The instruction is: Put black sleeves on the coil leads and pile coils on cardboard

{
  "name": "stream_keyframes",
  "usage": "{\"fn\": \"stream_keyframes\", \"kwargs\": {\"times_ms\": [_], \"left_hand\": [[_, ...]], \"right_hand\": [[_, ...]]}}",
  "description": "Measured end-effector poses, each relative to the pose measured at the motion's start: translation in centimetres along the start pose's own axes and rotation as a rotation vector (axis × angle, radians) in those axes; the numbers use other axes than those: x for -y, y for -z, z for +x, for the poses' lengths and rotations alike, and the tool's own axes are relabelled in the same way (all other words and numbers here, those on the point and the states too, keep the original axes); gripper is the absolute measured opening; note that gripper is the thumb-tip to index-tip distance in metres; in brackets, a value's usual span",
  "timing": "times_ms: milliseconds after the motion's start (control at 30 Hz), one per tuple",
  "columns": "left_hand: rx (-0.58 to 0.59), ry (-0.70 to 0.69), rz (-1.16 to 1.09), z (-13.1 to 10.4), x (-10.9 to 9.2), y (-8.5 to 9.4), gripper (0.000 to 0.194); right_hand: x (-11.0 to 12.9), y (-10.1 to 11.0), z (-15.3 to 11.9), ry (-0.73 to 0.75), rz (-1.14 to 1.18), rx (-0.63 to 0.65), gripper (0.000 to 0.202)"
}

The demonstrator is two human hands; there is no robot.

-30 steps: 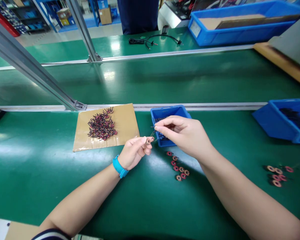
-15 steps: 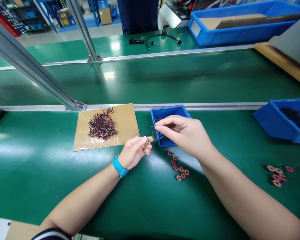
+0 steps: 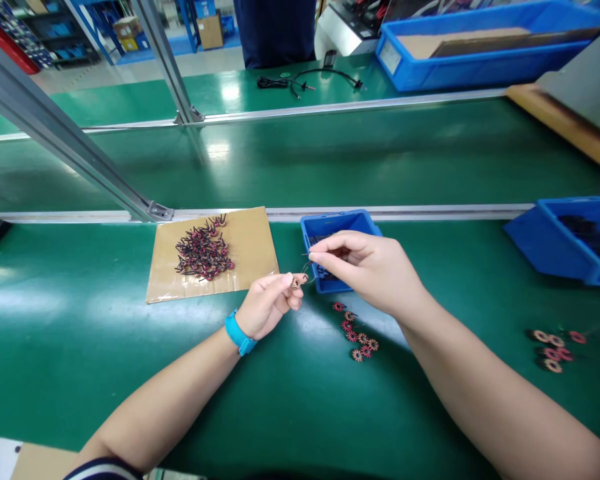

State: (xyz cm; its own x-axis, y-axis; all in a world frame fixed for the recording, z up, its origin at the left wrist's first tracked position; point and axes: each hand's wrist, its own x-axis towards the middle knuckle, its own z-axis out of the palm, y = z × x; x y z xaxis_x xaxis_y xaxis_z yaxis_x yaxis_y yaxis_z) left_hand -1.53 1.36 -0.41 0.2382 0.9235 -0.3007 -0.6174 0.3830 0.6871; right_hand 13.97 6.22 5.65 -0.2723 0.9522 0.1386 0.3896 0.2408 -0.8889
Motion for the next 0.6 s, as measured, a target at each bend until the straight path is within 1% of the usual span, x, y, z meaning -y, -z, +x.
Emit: {"fn": "stream_keyframes", "kwargs": {"times_ms": [233, 367, 600], "left_hand": [[0.024, -0.021, -0.009, 0.01, 0.15, 0.21, 0.028], [0.031, -0.027, -0.004, 0.04, 0.20, 0.27, 0.025], [0.017, -0.026, 0.010, 0.06, 0.11, 0.11, 0.026]], "right_hand": [[-0.15, 0.11, -0.11, 0.002, -0.002, 0.043, 0.012], [-0.12, 0.09, -0.01, -0.004, -0.004, 0.045, 0.012], [-0.15, 0.15, 0.01, -0.016, 0.008, 0.052, 0.012]]}}
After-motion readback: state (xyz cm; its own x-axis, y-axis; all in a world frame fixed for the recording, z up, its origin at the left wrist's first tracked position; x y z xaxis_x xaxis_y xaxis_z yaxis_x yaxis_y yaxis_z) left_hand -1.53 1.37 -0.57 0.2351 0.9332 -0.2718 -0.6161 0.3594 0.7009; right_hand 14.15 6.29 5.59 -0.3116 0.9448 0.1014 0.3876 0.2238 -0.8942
